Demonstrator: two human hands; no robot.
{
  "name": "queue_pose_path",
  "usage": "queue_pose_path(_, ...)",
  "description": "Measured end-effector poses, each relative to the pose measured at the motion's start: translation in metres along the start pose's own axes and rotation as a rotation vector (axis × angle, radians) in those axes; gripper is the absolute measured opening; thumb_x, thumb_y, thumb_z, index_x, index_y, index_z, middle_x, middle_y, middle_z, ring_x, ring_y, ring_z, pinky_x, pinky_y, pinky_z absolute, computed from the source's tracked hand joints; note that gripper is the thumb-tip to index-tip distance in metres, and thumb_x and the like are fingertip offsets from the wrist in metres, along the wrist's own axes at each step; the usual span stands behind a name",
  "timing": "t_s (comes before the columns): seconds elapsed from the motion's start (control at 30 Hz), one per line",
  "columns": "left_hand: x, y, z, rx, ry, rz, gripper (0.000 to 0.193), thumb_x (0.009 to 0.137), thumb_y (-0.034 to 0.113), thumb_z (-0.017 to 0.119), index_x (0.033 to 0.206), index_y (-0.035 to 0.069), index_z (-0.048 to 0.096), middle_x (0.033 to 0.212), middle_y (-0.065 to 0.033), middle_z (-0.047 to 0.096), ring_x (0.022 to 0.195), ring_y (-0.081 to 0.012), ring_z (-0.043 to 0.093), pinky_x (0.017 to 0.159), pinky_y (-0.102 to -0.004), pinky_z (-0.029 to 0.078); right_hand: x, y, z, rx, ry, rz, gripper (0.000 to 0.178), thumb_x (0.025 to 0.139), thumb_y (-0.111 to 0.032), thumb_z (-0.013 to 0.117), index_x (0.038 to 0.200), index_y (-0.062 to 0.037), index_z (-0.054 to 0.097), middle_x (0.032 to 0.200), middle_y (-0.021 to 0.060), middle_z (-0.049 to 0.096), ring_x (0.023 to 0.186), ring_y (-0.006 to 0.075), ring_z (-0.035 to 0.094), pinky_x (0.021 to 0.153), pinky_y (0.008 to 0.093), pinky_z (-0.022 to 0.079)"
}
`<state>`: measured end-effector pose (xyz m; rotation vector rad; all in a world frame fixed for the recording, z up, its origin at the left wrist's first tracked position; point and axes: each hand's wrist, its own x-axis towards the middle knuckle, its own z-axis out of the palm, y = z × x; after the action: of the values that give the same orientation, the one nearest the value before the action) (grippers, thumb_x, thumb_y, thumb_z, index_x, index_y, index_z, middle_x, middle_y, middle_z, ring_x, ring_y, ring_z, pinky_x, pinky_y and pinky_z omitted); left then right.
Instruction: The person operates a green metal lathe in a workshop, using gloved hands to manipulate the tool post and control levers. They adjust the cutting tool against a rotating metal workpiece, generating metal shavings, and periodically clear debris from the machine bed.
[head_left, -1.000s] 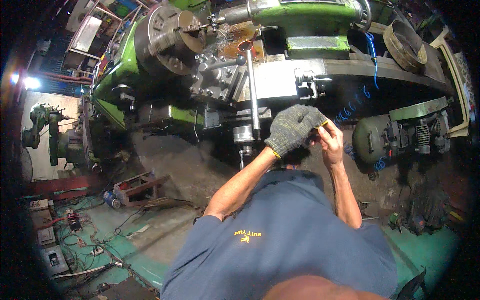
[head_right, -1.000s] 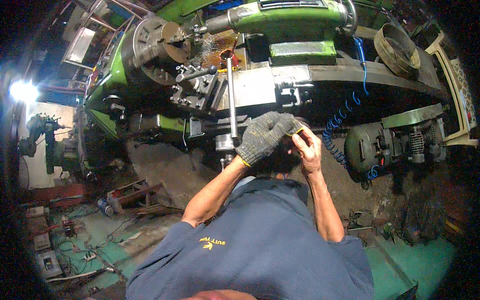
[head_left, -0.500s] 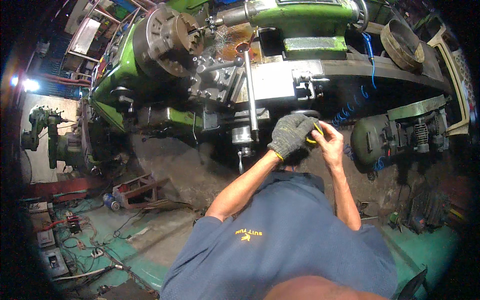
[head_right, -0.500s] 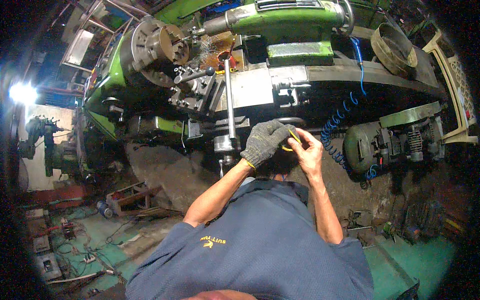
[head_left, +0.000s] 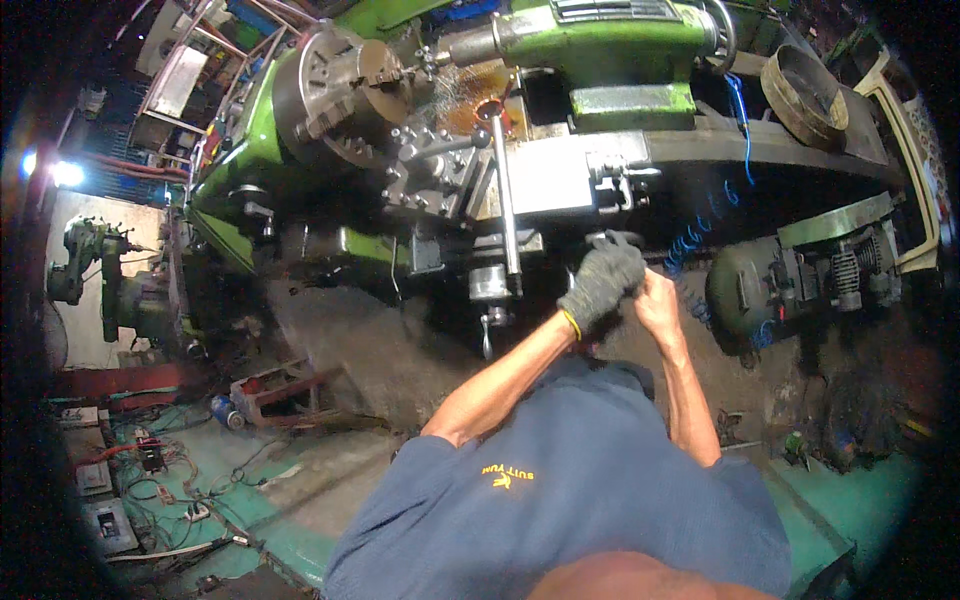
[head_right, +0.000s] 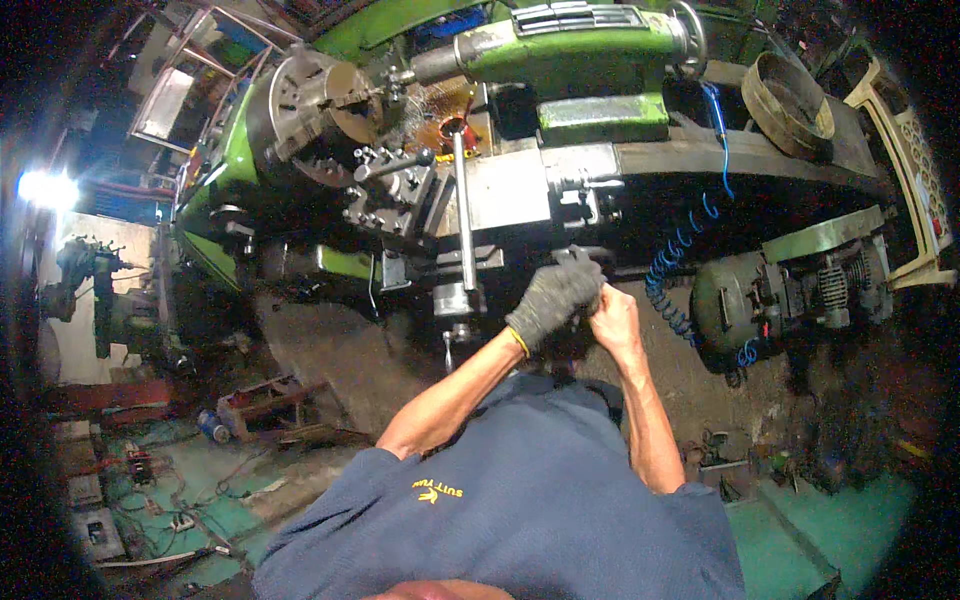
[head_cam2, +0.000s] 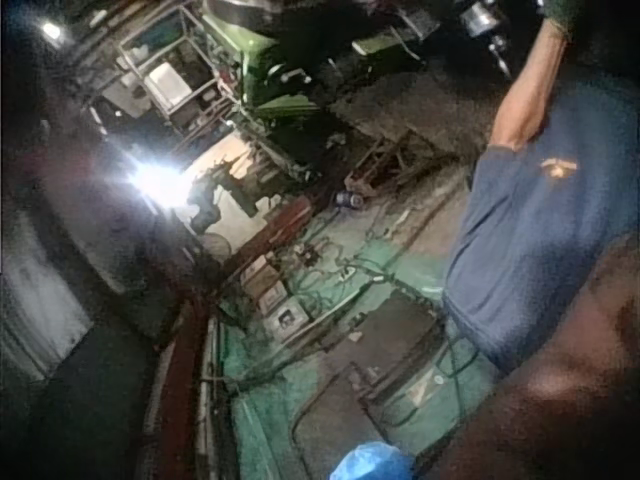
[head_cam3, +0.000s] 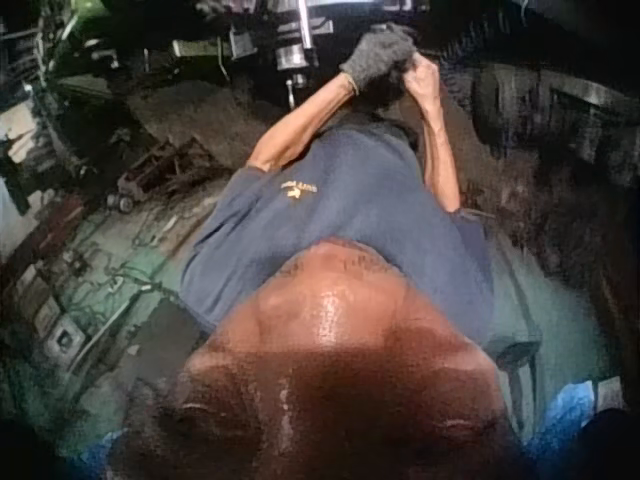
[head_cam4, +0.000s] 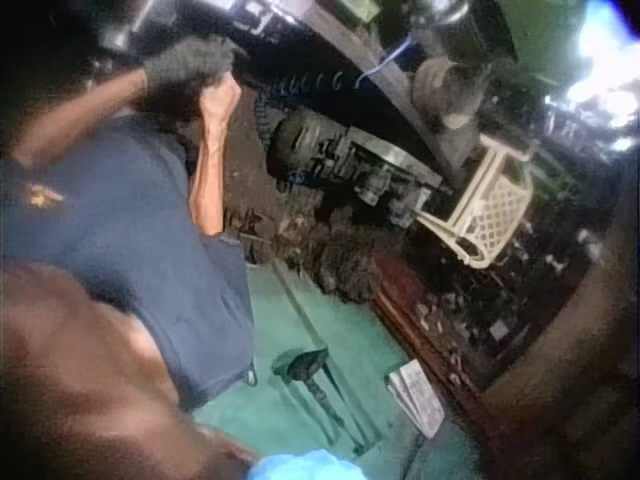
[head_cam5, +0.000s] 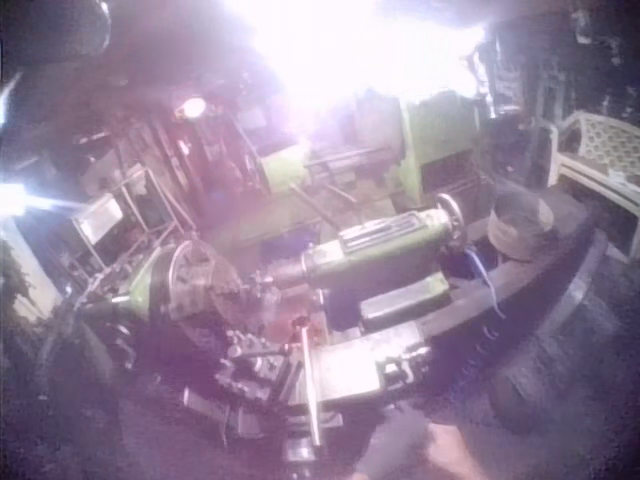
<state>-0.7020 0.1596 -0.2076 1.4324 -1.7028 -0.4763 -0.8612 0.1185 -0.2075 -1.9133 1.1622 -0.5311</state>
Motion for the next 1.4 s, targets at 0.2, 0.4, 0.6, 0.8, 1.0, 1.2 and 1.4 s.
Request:
queue_pose_path(0.2,-0.008,0.033,-0.007,-0.343,-0.312,-0.550,0.032,0.099,0.030,0.062,0.113,0.002,0.070,0.104,-0.0160,0.072,0.095,-0.0267,0.067,0.086,-0.0395,0.052,0.025,0.024,-0.026,1.241,-0.077,0.286,0.039,0.088,0.011,0.045,0.122,0.0110,0.063,0.122,0.0168,0.069,0.110,0.0261,0.068,0.101,0.0375,0.052)
queue_pose_path(0.4,0.005,0.055,0.006,-0.402,0.012,-0.269,0.032,0.098,0.031,0.064,0.091,0.000,0.067,0.081,-0.0166,0.067,0.074,-0.0274,0.063,0.070,-0.0431,0.049,0.014,0.021,0.004,1.111,0.155,0.130,0.029,0.092,0.002,0.057,0.120,0.0050,0.065,0.110,0.0118,0.073,0.093,0.0219,0.071,0.088,0.0359,0.058)
queue_pose_path(0.6,0.005,0.048,-0.004,-0.203,-0.191,-0.329,0.033,0.097,0.034,0.062,0.094,0.002,0.068,0.084,-0.0148,0.068,0.077,-0.0303,0.063,0.073,-0.0418,0.050,0.011,0.020,0.005,0.971,-0.095,0.056,0.050,0.103,-0.038,0.053,0.133,0.0016,0.057,0.125,0.0142,0.067,0.109,0.0223,0.066,0.096,0.0364,0.054)
queue_pose_path(0.8,-0.011,0.025,0.017,-0.429,-0.243,-0.298,0.031,0.099,0.032,0.060,0.098,0.002,0.066,0.089,-0.0122,0.067,0.085,-0.0266,0.063,0.078,-0.0388,0.049,0.015,-0.036,-0.022,1.271,-0.359,-0.068,0.071,0.101,-0.049,0.054,0.148,0.0022,0.043,0.145,0.0210,0.054,0.123,0.0307,0.061,0.105,0.0434,0.051)
queue_pose_path(1.0,0.009,0.059,0.016,-0.456,-0.294,-0.343,0.030,0.100,0.029,0.060,0.114,0.004,0.068,0.099,-0.0133,0.069,0.092,-0.0260,0.063,0.085,-0.0379,0.050,0.022,-0.030,-0.024,1.349,0.082,-0.038,0.053,0.093,-0.016,0.053,0.142,0.0043,0.048,0.139,0.0211,0.059,0.127,0.0276,0.059,0.104,0.0372,0.049)
queue_pose_path(1.2,0.045,0.060,0.019,-0.467,-0.436,-0.108,0.038,0.099,0.030,0.061,0.128,0.006,0.065,0.109,-0.0173,0.071,0.098,-0.0245,0.065,0.088,-0.0362,0.051,0.031,-0.017,-0.036,1.059,0.121,-0.115,0.055,0.100,-0.029,0.034,0.143,0.0017,0.045,0.133,0.0234,0.062,0.110,0.0340,0.067,0.096,0.0384,0.053)
queue_pose_path(1.4,0.049,0.064,0.014,-0.441,-0.535,-0.123,0.032,0.096,0.030,0.067,0.119,0.009,0.073,0.119,-0.0139,0.070,0.111,-0.0248,0.065,0.097,-0.0393,0.050,0.026,0.003,-0.042,1.193,-0.170,-0.008,0.051,0.099,-0.010,0.043,0.149,0.0005,0.038,0.150,0.0198,0.047,0.120,0.0386,0.062,0.103,0.0443,0.052)
